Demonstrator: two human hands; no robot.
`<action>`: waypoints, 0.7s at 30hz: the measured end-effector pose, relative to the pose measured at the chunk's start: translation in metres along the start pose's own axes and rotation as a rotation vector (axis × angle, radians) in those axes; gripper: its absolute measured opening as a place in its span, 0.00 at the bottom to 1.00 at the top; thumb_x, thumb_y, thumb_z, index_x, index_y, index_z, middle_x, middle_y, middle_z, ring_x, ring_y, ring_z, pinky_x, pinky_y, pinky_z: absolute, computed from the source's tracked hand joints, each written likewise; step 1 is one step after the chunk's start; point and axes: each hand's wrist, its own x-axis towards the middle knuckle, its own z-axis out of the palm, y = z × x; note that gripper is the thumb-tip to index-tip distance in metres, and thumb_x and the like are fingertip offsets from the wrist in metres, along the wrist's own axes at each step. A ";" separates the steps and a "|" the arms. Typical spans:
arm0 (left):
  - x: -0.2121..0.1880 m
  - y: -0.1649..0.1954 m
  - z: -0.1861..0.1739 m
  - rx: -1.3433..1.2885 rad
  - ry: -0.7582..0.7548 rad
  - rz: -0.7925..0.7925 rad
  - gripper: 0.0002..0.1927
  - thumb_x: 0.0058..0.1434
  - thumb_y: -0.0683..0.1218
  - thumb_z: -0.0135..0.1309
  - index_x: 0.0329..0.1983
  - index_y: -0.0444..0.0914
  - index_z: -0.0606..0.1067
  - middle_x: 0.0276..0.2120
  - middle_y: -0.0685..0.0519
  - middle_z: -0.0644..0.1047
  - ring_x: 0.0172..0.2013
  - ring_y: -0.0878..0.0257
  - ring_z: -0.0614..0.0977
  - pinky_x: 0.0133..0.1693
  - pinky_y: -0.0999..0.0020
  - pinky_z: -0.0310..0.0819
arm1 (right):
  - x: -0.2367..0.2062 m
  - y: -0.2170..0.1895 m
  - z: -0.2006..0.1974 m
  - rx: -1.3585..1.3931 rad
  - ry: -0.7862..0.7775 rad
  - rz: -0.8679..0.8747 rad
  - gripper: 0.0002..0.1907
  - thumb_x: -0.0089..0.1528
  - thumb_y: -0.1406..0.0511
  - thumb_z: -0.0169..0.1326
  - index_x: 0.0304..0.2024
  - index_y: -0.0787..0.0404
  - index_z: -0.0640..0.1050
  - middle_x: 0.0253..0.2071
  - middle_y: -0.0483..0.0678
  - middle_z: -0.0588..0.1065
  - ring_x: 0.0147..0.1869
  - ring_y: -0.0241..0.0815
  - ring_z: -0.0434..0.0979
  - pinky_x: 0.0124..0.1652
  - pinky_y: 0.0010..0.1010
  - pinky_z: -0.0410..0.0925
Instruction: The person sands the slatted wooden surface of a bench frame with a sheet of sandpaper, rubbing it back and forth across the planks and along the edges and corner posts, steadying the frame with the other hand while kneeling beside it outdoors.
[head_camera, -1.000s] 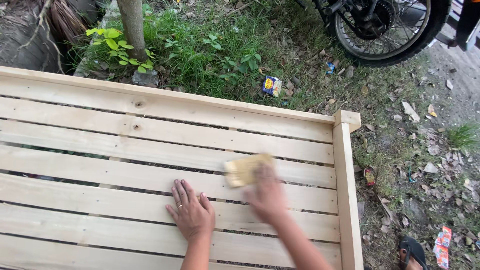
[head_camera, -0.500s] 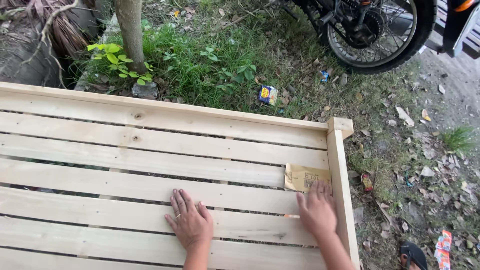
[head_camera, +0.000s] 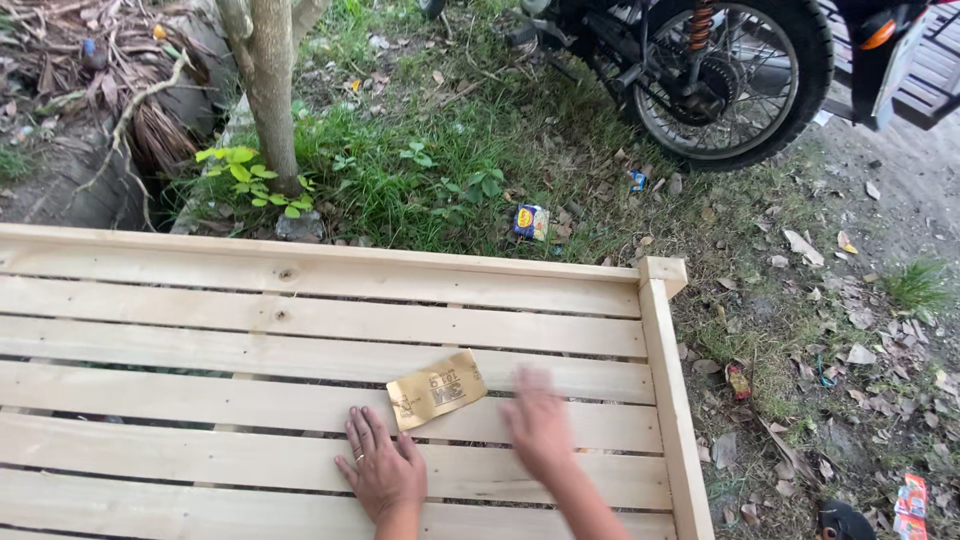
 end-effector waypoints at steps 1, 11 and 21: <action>0.000 -0.002 0.001 -0.001 0.021 0.009 0.39 0.63 0.58 0.40 0.77 0.43 0.51 0.77 0.56 0.49 0.75 0.60 0.50 0.69 0.42 0.43 | -0.009 0.023 -0.015 -0.144 0.090 0.033 0.37 0.68 0.50 0.39 0.76 0.56 0.50 0.78 0.51 0.47 0.82 0.51 0.40 0.74 0.46 0.38; 0.010 0.017 -0.012 -0.040 0.260 0.363 0.37 0.64 0.56 0.44 0.75 0.43 0.53 0.77 0.48 0.52 0.76 0.51 0.56 0.69 0.36 0.48 | -0.034 0.054 -0.059 -0.453 -0.159 0.320 0.39 0.68 0.43 0.32 0.77 0.41 0.38 0.81 0.39 0.33 0.83 0.40 0.27 0.75 0.43 0.31; 0.041 0.072 0.022 -0.026 0.062 0.304 0.44 0.60 0.67 0.50 0.73 0.40 0.58 0.74 0.48 0.58 0.74 0.53 0.58 0.69 0.48 0.48 | -0.034 0.057 -0.057 -0.373 -0.129 0.303 0.40 0.66 0.45 0.39 0.76 0.41 0.43 0.80 0.41 0.37 0.83 0.44 0.32 0.74 0.49 0.35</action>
